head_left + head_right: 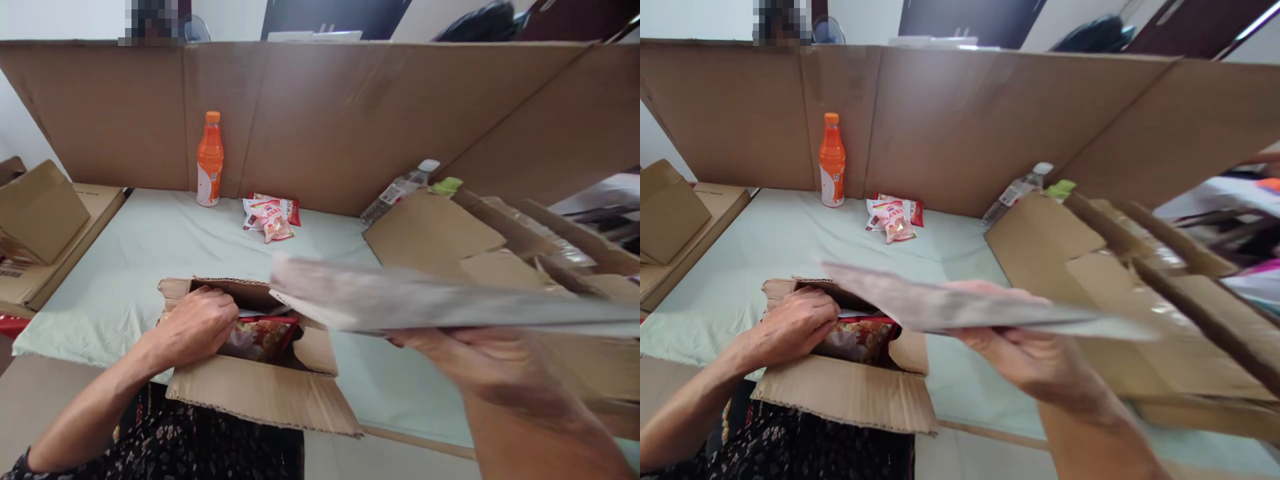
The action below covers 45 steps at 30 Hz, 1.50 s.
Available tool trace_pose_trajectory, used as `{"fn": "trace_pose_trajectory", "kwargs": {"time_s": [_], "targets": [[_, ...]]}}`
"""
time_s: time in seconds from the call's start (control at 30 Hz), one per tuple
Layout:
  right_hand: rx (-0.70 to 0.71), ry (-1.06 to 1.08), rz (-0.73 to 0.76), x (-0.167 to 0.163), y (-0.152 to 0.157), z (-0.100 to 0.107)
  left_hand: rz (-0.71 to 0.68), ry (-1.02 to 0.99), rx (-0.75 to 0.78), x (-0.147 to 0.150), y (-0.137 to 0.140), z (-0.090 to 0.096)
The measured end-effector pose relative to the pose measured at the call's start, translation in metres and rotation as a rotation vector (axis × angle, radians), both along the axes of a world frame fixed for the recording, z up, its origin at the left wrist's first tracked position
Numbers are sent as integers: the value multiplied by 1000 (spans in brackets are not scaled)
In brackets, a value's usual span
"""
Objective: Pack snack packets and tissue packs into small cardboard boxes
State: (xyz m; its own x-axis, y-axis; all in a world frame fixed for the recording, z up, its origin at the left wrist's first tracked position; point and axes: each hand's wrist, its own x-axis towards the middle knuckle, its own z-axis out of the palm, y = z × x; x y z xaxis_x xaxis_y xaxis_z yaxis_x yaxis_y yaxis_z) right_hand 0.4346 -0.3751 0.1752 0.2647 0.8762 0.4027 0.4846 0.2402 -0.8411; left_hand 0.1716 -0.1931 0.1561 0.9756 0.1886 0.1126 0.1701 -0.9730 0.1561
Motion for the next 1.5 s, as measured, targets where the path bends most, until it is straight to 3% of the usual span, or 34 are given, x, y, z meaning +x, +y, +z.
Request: {"fn": "trace_pose_trajectory", "kwargs": {"time_s": [0.13,0.43,0.6,0.73,0.9,1.1,1.27,1.33,1.43,1.5], "targets": [[-101,-445,116,-32,22,23,14,-52,-21,-4,-2,-4],[-423,-1084,100,-66,49,39,-57,-208,25,-8,0,-11],[-663,-1194,85,-81,75,31,-79,-199,66,-8,-2,-13],[-694,-1174,202,-88,86,18,-70,-201,82,-8,-1,-14],[-748,-1176,165,-86,88,21,-91,-184,57,-6,1,-15],[-796,-1194,301,-87,107,4,-104,-191,22,-3,7,-13],[-681,-1108,296,-79,99,-10,-95,-205,-15,-3,6,-12],[-501,-1035,261,-75,87,-12,-76,-222,-45,-4,6,-12],[-121,-919,201,-73,68,-9,-57,-255,-98,-4,6,-12],[30,-860,223,-74,57,-5,-31,-300,-121,-5,7,-12]]}}
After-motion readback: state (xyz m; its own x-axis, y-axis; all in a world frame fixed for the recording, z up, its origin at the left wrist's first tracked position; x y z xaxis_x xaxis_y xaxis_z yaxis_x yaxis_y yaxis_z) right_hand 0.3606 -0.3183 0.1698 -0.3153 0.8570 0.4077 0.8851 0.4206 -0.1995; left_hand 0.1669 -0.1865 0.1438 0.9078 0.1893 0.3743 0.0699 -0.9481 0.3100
